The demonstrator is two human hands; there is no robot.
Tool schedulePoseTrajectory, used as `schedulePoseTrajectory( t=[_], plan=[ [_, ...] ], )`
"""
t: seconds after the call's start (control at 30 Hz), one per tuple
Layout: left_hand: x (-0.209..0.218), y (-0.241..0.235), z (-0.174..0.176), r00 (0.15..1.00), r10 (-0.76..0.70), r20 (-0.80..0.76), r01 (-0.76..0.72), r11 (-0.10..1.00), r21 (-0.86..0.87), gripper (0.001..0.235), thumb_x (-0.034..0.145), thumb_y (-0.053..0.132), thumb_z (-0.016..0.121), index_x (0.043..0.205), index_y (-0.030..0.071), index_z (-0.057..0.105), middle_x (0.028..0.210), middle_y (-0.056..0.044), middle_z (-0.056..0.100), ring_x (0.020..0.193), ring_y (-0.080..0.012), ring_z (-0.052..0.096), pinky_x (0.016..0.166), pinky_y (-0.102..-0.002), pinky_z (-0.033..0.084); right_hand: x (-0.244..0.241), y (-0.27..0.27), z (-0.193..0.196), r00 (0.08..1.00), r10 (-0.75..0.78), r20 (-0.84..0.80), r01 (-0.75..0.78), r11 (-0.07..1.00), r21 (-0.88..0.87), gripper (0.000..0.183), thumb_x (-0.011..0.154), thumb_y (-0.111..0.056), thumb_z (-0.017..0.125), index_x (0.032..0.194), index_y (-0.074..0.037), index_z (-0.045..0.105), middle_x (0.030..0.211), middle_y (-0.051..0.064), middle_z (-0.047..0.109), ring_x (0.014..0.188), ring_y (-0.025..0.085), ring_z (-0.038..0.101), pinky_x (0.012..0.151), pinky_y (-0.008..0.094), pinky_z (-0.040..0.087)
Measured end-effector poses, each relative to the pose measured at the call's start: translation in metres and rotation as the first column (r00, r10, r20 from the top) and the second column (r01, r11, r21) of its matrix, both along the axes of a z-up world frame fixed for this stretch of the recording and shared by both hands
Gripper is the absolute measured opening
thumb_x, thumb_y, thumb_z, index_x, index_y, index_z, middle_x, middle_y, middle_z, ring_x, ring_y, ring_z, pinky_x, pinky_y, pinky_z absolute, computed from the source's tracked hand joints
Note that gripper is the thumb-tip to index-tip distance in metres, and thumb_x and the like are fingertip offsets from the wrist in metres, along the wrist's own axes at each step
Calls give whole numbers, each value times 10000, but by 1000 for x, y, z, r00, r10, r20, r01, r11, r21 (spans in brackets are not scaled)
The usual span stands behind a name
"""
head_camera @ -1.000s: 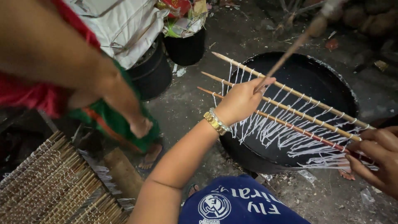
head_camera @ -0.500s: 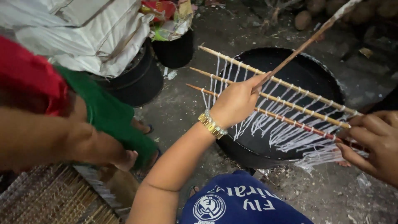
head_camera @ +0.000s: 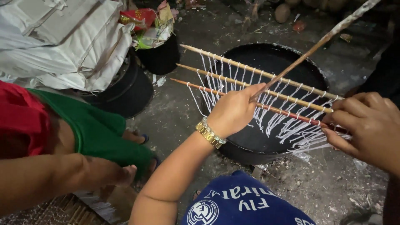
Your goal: Dipping cotton wicks into molten wax using wooden frames and then placing them on a drying rack to create candles.
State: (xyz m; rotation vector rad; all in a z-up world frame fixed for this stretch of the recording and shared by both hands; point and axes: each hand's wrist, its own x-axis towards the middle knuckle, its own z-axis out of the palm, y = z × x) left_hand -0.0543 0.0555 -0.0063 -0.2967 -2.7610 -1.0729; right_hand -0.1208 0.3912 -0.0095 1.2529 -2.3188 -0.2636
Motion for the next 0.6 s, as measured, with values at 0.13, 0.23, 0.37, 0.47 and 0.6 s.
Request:
schedulePoseTrajectory(
  t=[0.13, 0.23, 0.37, 0.47, 0.6],
  plan=[
    [4, 0, 5, 999, 17, -39, -15, 999, 51, 505, 970, 78, 471, 1474, 64, 500, 561, -2, 561, 389, -137, 411, 332, -312, 305, 0, 0, -2, 998, -56, 25, 55, 998, 29, 235, 862, -566, 649, 962, -364, 717, 1069, -106, 680, 1054, 232, 632, 801, 373, 522],
    [0, 6, 9, 983, 98, -156, -98, 995, 9, 365, 974, 174, 568, 1321, 86, 638, 680, -17, 663, 465, -152, 527, 329, -311, 381, 3, 0, 0, 997, -75, 34, 74, 997, 18, 248, 860, -577, 648, 979, -373, 723, 1084, -114, 684, 1057, 230, 637, 806, 371, 529],
    [-9, 8, -2, 920, 118, -373, -167, 981, -101, 247, 922, 161, 719, 1146, 63, 753, 889, -97, 773, 648, -243, 723, 413, -368, 553, 6, 0, 1, 997, -80, 23, 80, 997, 16, 249, 857, -580, 639, 989, -379, 706, 1101, -114, 684, 1115, 239, 633, 839, 389, 515],
    [-10, 7, -6, 916, 82, -393, -157, 974, -162, 294, 869, 83, 761, 1162, 56, 758, 918, -131, 775, 633, -281, 717, 403, -399, 563, 13, -5, 5, 996, -86, 12, 86, 996, -16, 241, 878, -557, 652, 959, -340, 720, 1085, -115, 680, 1056, 227, 630, 841, 383, 533],
    [-11, 9, -11, 900, 48, -433, -159, 961, -225, 268, 879, -25, 666, 1100, 69, 786, 786, -112, 742, 501, -270, 650, 322, -379, 482, 20, -7, 11, 994, -104, -25, 104, 995, 12, 218, 894, -556, 648, 940, -350, 698, 1082, -121, 675, 1083, 212, 635, 905, 357, 531]
  ],
)
